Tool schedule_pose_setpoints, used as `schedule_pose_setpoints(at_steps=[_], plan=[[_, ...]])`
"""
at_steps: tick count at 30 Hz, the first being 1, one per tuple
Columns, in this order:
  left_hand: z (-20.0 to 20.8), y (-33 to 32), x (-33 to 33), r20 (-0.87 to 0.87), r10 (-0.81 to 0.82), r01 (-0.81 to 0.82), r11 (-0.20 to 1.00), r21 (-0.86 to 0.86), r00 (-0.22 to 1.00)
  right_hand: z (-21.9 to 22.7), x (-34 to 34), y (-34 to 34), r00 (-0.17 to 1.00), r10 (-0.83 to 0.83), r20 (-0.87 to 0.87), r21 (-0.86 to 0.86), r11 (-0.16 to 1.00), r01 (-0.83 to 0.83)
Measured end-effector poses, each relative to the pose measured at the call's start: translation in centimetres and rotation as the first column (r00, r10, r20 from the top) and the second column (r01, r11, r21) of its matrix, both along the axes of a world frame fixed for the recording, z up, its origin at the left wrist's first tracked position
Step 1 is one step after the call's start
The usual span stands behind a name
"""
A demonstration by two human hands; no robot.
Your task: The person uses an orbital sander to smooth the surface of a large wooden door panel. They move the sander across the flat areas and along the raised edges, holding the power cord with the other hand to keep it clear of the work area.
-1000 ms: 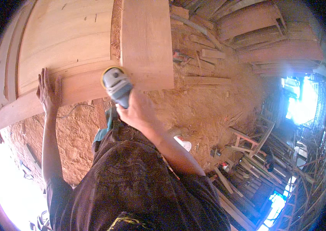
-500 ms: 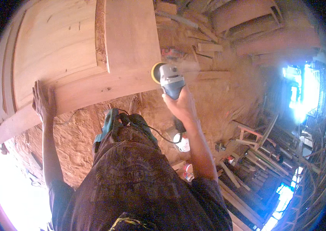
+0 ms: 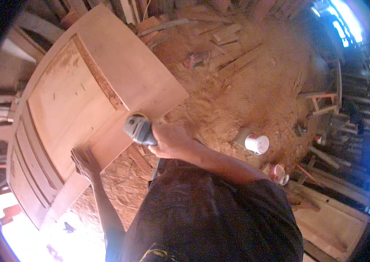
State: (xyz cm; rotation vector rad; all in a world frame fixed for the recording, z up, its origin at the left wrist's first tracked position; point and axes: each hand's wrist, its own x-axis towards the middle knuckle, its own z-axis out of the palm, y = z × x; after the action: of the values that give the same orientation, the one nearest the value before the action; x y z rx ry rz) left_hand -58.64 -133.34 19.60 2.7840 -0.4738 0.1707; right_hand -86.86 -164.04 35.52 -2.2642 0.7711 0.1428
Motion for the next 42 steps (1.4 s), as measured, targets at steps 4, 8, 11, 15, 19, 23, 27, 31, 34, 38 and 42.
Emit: schedule_pose_setpoints(at_steps=[4, 8, 11, 15, 19, 23, 27, 31, 34, 38, 42], plan=[[0.6, -0.1, -0.1, -0.023, 0.020, -0.019, 0.999, 0.026, 1.000, 0.3, 0.0, 0.0, 0.996, -0.046, -0.080, 0.041, 0.998, 0.050], [0.8, 0.2, -0.2, -0.032, 0.019, -0.018, 1.000, 0.022, 0.999, 0.4, -3.3, -3.0, 0.984, -0.174, -0.041, -0.005, 0.985, 0.174], [0.8, -0.1, -0.1, -0.036, 0.026, -0.024, 0.998, 0.052, 0.999, 0.1, -5.9, -5.7, 0.963, -0.270, -0.009, -0.082, 0.960, 0.268], [1.0, -0.5, 0.0, -0.047, 0.022, -0.020, 0.998, 0.052, 0.999, 0.0, -8.6, -9.9, 0.935, -0.350, 0.052, -0.157, 0.922, 0.354], [0.8, 0.0, -0.1, -0.015, -0.002, 0.003, 1.000, 0.014, 1.000, 1.2, -10.1, -12.6, 0.885, -0.443, 0.139, -0.021, 0.893, 0.450], [0.8, -0.6, -0.1, 0.007, 0.014, -0.014, 1.000, -0.004, 1.000, 2.4, -8.0, -8.2, 0.904, -0.401, 0.147, -0.009, 0.914, 0.407], [0.4, -0.4, -0.2, 0.023, -0.011, 0.012, 0.999, -0.050, 1.000, 0.0, -1.5, -2.8, 0.993, -0.111, 0.027, -0.014, 0.994, 0.112], [0.9, -0.4, -0.5, 0.010, 0.011, -0.011, 0.999, -0.042, 1.000, -0.2, 4.4, 1.9, 0.996, 0.035, -0.083, 0.033, 0.999, -0.032], [0.9, -0.3, -0.6, 0.036, -0.013, 0.015, 0.998, -0.053, 0.999, 0.0, 4.1, 1.0, 0.998, 0.013, -0.056, -0.052, 0.999, -0.016], [0.4, 0.0, -0.7, 0.047, -0.003, 0.005, 0.999, -0.045, 0.999, 0.3, 1.0, -3.0, 0.988, -0.120, -0.098, -0.091, 0.990, 0.111], [1.3, -0.6, -1.0, -0.004, 0.026, -0.026, 0.999, -0.025, 1.000, 0.0, -2.3, -6.7, 0.977, -0.211, -0.024, -0.197, 0.959, 0.202]])
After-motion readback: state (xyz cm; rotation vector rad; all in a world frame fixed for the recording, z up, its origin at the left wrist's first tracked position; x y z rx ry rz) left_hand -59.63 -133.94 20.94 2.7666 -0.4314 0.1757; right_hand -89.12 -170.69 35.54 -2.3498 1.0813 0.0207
